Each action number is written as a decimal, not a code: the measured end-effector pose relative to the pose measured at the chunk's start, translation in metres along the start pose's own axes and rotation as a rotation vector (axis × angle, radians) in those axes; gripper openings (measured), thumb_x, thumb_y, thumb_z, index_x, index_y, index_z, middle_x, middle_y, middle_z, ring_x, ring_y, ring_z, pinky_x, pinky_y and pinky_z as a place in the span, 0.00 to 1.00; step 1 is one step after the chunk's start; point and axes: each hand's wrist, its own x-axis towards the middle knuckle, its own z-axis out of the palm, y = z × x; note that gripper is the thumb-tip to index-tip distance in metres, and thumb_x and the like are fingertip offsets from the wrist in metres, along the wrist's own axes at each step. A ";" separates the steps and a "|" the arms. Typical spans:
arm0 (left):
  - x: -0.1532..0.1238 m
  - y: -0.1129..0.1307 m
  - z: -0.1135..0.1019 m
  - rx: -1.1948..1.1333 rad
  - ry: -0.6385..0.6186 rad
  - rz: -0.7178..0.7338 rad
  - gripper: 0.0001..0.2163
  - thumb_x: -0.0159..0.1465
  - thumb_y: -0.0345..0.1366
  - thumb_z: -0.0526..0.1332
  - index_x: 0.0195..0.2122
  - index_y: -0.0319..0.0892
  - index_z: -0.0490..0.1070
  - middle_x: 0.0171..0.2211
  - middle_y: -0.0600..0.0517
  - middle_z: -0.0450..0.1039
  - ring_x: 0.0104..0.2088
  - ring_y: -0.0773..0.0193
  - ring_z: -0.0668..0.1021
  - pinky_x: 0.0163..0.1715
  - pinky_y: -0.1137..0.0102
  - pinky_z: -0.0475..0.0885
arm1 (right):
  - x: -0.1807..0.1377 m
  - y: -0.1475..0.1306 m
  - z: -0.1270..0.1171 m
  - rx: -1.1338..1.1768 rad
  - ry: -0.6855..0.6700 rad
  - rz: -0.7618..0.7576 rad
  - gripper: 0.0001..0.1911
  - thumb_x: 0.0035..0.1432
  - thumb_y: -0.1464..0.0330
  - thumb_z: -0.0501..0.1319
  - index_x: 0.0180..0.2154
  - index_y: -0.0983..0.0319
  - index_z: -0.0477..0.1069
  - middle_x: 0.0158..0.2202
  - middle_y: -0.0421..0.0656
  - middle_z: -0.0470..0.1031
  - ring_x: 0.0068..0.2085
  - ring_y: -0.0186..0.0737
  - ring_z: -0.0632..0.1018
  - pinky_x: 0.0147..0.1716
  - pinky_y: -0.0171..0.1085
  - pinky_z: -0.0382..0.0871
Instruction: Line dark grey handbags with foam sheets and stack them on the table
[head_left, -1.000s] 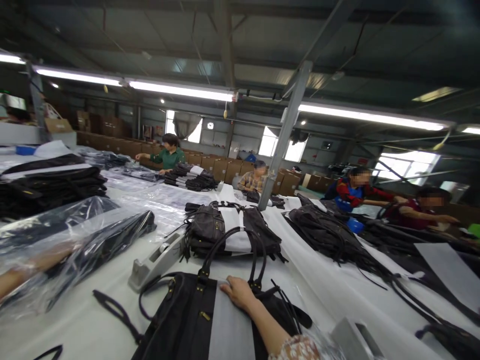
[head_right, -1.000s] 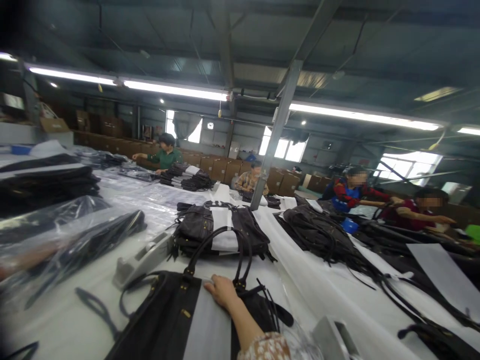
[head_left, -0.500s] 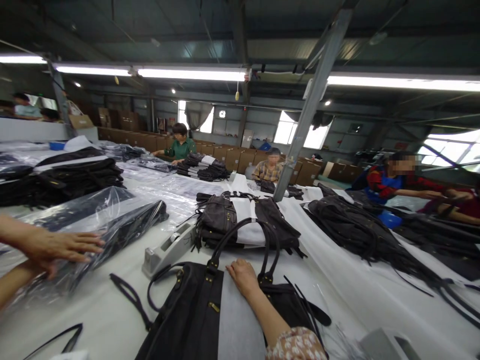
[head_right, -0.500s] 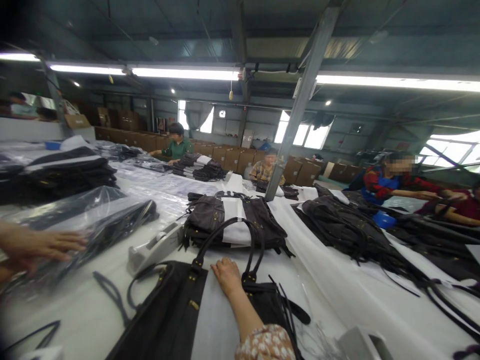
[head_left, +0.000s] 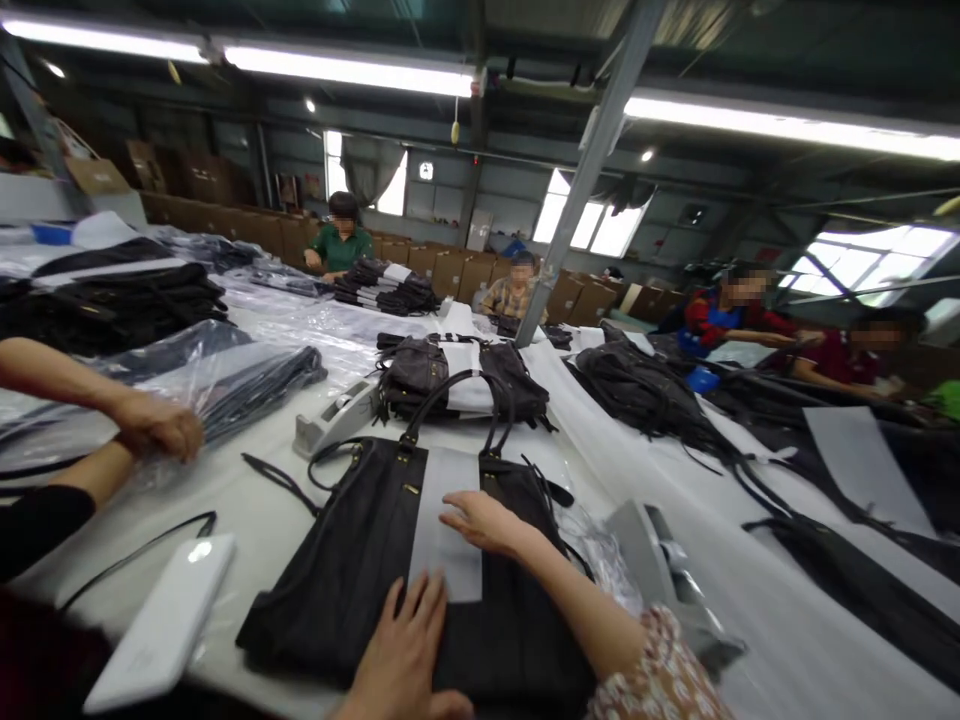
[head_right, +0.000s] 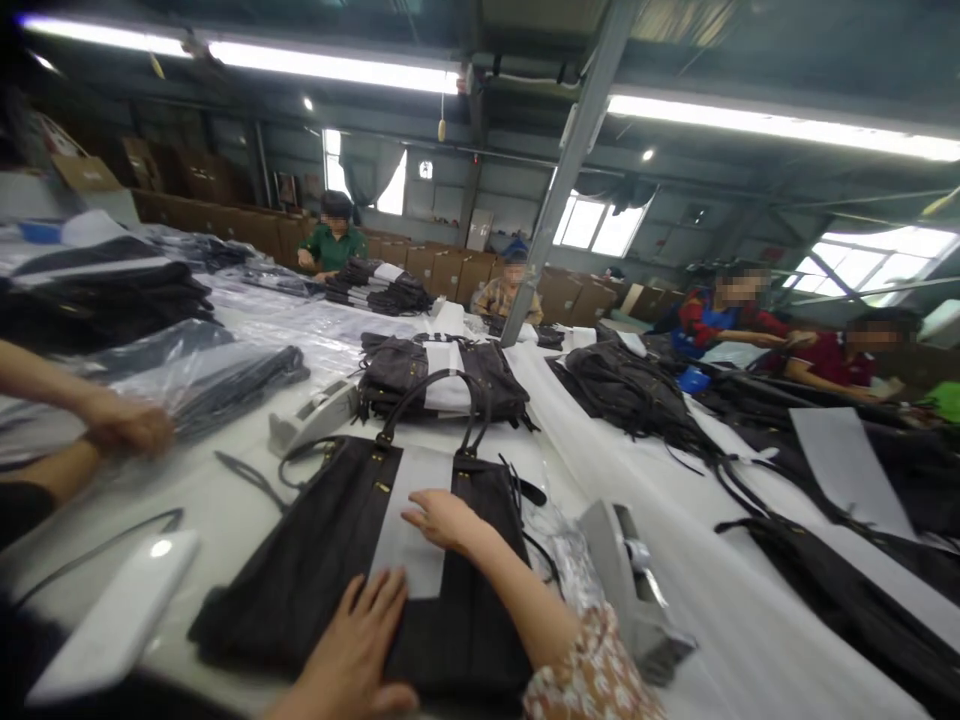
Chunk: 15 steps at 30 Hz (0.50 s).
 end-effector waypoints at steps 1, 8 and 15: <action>-0.004 0.001 -0.009 -0.013 -0.035 0.011 0.47 0.53 0.65 0.54 0.66 0.37 0.48 0.67 0.41 0.45 0.66 0.42 0.53 0.63 0.43 0.50 | -0.028 -0.009 -0.002 0.047 0.022 -0.002 0.20 0.64 0.57 0.50 0.51 0.57 0.70 0.51 0.43 0.74 0.50 0.38 0.75 0.50 0.34 0.67; -0.011 -0.012 -0.053 0.074 -0.188 0.187 0.42 0.53 0.45 0.65 0.64 0.31 0.49 0.66 0.35 0.50 0.64 0.43 0.58 0.60 0.48 0.57 | -0.202 -0.048 0.078 0.017 0.158 -0.175 0.26 0.55 0.71 0.59 0.56 0.49 0.63 0.58 0.43 0.68 0.57 0.42 0.70 0.57 0.43 0.65; -0.020 -0.017 -0.043 0.093 -0.114 0.182 0.39 0.54 0.51 0.65 0.62 0.37 0.54 0.64 0.37 0.56 0.62 0.44 0.61 0.59 0.50 0.58 | -0.185 -0.050 0.216 -0.425 0.519 -0.381 0.17 0.59 0.61 0.59 0.50 0.49 0.67 0.55 0.51 0.70 0.52 0.49 0.74 0.46 0.49 0.72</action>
